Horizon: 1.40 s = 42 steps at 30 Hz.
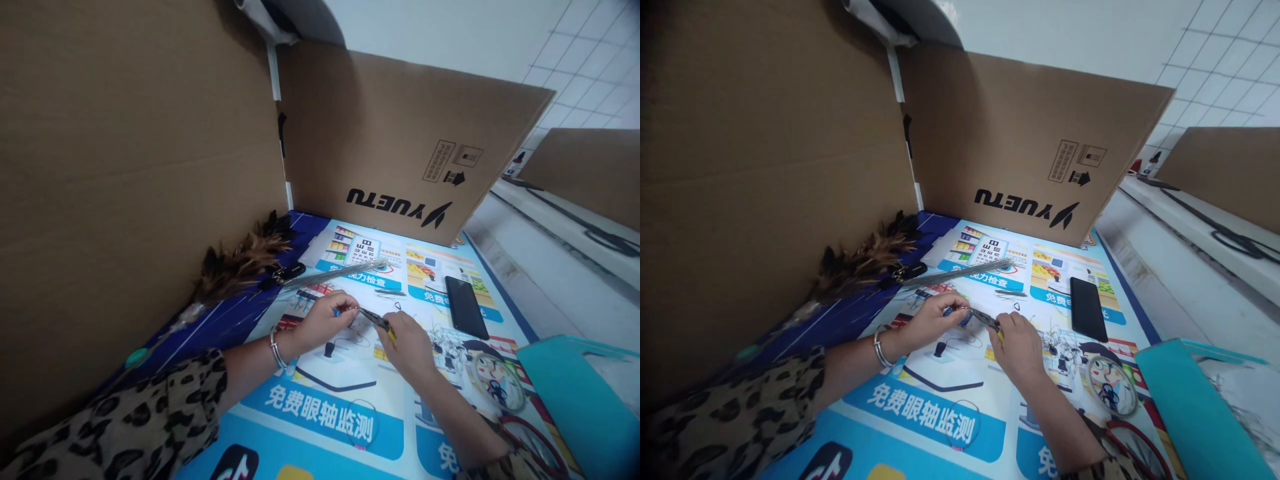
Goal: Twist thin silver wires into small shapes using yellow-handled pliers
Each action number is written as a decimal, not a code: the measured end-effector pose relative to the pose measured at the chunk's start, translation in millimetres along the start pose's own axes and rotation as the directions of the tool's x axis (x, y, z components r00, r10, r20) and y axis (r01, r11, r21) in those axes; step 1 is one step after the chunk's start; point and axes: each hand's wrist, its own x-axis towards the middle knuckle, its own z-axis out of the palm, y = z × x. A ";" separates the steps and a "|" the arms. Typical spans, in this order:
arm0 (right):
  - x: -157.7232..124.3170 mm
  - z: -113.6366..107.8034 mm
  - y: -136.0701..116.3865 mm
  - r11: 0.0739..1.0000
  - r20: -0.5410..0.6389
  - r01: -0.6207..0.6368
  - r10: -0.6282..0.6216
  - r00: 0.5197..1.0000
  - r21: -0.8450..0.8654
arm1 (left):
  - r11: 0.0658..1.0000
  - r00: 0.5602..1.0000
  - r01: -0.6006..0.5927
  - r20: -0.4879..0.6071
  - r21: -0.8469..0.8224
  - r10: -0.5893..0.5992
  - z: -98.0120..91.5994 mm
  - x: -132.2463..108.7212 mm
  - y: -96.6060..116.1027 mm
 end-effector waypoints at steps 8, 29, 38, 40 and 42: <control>-1.5 0.2 0.3 0.997 -0.029 0.014 -0.016 0.999 -0.079 | 1.000 0.999 -0.021 0.024 0.007 0.020 0.7 -1.7 0.8; 0.9 0.0 3.4 0.997 -0.016 0.049 -0.050 0.999 -0.063 | 1.000 0.999 0.008 0.034 -0.007 -0.008 0.1 -0.6 1.2; 0.4 -0.6 3.1 0.987 -0.045 0.051 -0.058 0.997 -0.155 | 1.000 0.999 -0.018 0.030 0.001 0.018 1.2 -1.1 -0.7; 0.1 -0.9 2.5 0.987 -0.048 0.051 -0.059 0.997 -0.153 | 1.000 0.999 -0.022 0.025 0.009 0.022 1.1 -1.2 -1.0; -0.1 -1.2 2.0 0.987 -0.052 0.056 -0.065 0.997 -0.148 | 1.000 0.999 -0.026 0.022 0.014 0.026 1.0 -1.1 -1.2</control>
